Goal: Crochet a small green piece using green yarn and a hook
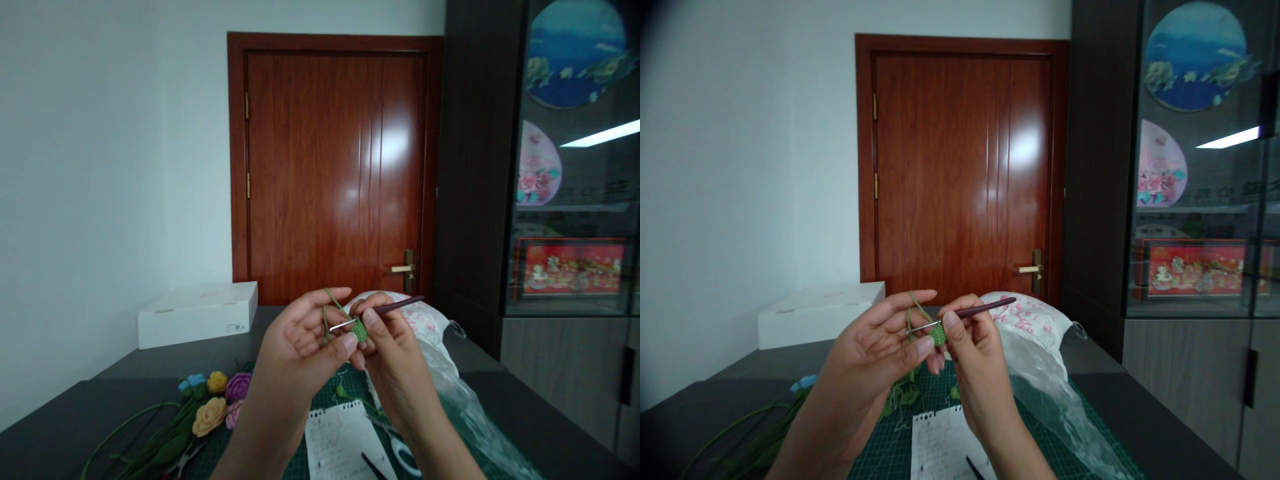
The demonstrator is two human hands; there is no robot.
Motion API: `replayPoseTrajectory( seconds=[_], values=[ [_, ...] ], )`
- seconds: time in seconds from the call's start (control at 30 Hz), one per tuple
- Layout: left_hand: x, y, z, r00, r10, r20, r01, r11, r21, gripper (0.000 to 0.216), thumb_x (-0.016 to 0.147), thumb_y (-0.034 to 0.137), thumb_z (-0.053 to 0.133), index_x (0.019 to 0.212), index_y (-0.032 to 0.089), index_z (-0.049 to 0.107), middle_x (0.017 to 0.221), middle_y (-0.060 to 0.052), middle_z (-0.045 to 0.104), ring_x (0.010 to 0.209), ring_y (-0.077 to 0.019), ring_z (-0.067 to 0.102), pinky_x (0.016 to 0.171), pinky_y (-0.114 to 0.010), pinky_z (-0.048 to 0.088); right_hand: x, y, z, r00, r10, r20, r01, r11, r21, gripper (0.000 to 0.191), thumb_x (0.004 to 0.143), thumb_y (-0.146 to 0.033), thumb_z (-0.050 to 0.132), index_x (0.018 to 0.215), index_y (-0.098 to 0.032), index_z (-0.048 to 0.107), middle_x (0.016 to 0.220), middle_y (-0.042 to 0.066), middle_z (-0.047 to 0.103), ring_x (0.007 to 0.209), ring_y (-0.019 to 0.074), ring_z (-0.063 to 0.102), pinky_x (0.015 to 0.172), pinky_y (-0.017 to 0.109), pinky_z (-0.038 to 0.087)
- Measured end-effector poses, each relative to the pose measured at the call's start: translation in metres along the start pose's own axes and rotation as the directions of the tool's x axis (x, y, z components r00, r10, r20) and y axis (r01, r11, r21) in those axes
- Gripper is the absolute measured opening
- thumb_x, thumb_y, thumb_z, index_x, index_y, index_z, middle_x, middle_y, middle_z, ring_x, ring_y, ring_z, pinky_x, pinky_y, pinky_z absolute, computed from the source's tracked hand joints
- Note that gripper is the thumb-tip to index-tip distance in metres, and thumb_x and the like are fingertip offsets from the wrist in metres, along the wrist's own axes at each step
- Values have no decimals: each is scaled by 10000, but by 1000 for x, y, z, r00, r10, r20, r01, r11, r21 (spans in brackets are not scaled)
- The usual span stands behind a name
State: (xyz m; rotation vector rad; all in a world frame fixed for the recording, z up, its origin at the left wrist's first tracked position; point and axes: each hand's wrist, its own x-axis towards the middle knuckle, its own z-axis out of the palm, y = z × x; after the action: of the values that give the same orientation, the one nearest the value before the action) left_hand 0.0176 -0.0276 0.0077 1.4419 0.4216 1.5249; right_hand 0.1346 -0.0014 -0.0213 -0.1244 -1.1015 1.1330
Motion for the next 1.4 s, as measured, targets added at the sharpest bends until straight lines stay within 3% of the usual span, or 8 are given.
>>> replayPoseTrajectory(
  seconds=[0.23, 0.37, 0.53, 0.7, 0.8, 1.0, 1.2, 1.4],
  values=[
    [2, -3, -4, 999, 7, -54, -4, 999, 49, 437, 757, 138, 824, 1178, 159, 710, 851, -41, 730, 704, -150, 666, 642, -256, 567, 1, 2, -4, 992, -127, -11, 126, 990, -64, 214, 827, -356, 809, 823, -242, 627, 883, -26, 594, 650, 97, 560, 546, 212, 473],
    [4, -2, -5, 1000, -25, -7, 25, 998, 62, 328, 750, 111, 811, 1071, 162, 769, 884, -53, 745, 831, -169, 677, 750, -267, 561, -1, 4, -3, 972, -222, -84, 215, 973, -82, 203, 874, -364, 761, 830, -245, 602, 792, -46, 545, 608, 87, 492, 563, 216, 443],
    [5, -3, -4, 995, -91, 36, 87, 991, 97, 173, 761, 106, 762, 931, 142, 769, 879, -73, 748, 864, -212, 675, 846, -364, 538, 0, 2, 1, 979, -118, -164, 129, 990, 58, 258, 910, -422, 702, 839, -259, 514, 644, -80, 419, 532, 93, 376, 511, 204, 360],
    [7, -6, -7, 997, -47, -59, 58, 977, 205, 118, 718, 93, 786, 804, 165, 749, 851, -63, 750, 837, -204, 672, 807, -346, 526, 7, -1, -6, 988, -4, -157, 24, 992, 126, 294, 878, -413, 732, 832, -250, 491, 641, -78, 413, 518, 92, 365, 471, 208, 322],
    [9, -7, -10, 994, -23, -103, 49, 966, 255, 154, 696, 71, 804, 782, 171, 725, 782, -33, 716, 789, -180, 658, 749, -311, 524, 11, -2, -10, 988, 16, -152, -7, 998, 60, 300, 860, -395, 747, 798, -231, 504, 637, -67, 493, 516, 81, 414, 457, 194, 320],
    [17, -6, -21, 996, -5, -84, 30, 953, 301, 172, 686, 82, 823, 803, 160, 726, 778, -30, 704, 766, -170, 645, 696, -289, 521, 11, -7, -22, 959, -185, -216, 117, 948, -296, 293, 944, -386, 640, 752, -226, 486, 510, -90, 503, 392, 63, 399, 397, 180, 298],
    [21, -5, -30, 1000, -5, -21, 12, 932, 363, 194, 730, 76, 786, 880, 168, 705, 818, -25, 695, 786, -171, 661, 705, -292, 532, 15, -21, -39, 976, -217, 12, 169, 724, -669, 279, 1003, -456, 542, 1002, -208, 670, 609, -36, 608, 456, 97, 512, 435, 215, 380],
    [25, -9, -36, 991, -29, 129, -39, 867, 497, 267, 725, 41, 739, 952, 173, 691, 832, -8, 686, 793, -163, 651, 696, -282, 517, 21, -11, -40, 982, 54, 180, 78, 757, -649, 306, 807, -467, 798, 924, -199, 708, 831, 32, 708, 725, 157, 637, 640, 274, 491]
  ],
)
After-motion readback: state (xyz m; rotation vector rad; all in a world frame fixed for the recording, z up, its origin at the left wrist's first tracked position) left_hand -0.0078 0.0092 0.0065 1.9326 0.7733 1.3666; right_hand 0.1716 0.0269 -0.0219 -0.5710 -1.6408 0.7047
